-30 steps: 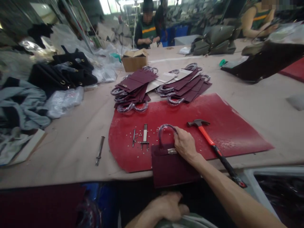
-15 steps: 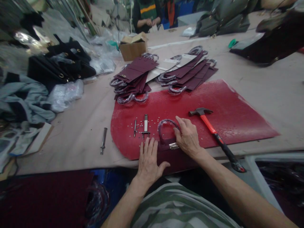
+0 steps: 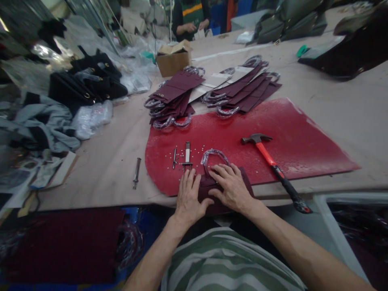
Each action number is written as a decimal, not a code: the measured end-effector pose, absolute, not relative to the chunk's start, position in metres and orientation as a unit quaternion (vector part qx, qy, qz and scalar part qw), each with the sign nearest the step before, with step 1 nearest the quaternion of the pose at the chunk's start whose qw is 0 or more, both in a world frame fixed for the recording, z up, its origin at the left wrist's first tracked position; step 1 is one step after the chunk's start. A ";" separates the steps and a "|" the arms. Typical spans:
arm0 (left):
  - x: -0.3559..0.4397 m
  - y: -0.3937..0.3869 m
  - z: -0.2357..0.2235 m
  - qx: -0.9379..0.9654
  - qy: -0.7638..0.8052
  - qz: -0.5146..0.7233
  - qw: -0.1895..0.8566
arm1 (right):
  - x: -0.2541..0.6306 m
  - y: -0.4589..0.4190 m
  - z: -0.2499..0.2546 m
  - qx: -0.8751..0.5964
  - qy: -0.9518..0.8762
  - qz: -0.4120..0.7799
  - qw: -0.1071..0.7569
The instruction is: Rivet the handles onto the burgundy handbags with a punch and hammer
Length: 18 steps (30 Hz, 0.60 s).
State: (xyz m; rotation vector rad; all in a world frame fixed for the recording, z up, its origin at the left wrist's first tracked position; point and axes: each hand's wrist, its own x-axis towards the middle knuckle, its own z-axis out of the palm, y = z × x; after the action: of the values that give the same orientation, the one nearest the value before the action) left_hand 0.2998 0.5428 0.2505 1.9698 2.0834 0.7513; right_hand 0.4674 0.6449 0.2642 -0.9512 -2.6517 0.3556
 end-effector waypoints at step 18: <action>0.180 0.654 0.305 0.446 0.877 0.107 0.143 | 0.469 0.652 0.256 -0.323 -0.920 0.120 0.188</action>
State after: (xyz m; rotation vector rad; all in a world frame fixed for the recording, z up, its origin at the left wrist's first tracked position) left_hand 0.1797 0.6535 0.3047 1.2861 2.5294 0.3086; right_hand 0.4695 0.6517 0.2563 -0.9086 -2.5872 0.3386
